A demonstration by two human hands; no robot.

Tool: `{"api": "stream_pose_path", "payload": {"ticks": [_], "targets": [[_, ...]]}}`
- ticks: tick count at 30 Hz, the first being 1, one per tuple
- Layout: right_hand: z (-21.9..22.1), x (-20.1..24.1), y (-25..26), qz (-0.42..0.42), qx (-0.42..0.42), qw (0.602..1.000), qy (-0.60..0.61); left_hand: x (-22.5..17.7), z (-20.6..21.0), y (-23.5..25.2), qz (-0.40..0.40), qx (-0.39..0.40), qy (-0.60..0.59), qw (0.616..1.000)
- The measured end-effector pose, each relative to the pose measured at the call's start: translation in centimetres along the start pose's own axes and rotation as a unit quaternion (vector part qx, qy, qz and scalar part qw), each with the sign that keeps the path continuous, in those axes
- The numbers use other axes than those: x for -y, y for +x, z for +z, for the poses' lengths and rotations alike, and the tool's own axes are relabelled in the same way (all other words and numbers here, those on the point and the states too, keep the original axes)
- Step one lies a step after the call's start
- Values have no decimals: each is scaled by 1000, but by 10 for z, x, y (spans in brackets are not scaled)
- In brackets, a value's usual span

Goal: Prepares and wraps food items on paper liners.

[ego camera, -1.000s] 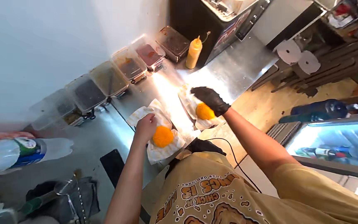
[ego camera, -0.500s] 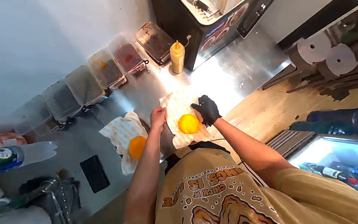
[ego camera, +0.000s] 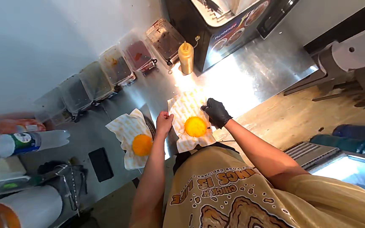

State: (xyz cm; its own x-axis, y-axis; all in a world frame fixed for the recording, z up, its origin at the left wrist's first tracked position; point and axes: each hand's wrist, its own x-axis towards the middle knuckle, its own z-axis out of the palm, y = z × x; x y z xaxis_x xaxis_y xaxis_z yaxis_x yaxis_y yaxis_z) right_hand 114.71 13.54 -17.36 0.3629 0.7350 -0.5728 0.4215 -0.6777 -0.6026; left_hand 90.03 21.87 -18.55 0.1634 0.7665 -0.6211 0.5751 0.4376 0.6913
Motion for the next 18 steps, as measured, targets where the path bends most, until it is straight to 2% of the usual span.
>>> {"api": "stream_pose_path", "payload": {"ticks": [5, 8, 10, 12, 14, 16, 18], "targets": [[-8, -8, 10, -18, 46, 999, 5, -13, -2, 13, -56, 46, -180, 981], [-17, -2, 10, 0, 80, 997, 10, -30, -1, 31, -52, 54, -184, 980], [-40, 26, -2, 66, 116, 990, 45, -40, -1, 41, -39, 58, -153, 986], [-46, 35, 1, 88, 99, 985, 111, -45, -2, 50, -40, 50, -155, 986], [-24, 13, 29, 44, 32, 977, 204, -46, -4, 61, -44, 50, -183, 981], [-15, 5, 48, 20, 31, 964, 262, -47, -6, 67, -47, 60, -177, 981], [-10, 6, 54, -18, 14, 961, 274, -46, -4, 68, -15, 34, -142, 989]]}}
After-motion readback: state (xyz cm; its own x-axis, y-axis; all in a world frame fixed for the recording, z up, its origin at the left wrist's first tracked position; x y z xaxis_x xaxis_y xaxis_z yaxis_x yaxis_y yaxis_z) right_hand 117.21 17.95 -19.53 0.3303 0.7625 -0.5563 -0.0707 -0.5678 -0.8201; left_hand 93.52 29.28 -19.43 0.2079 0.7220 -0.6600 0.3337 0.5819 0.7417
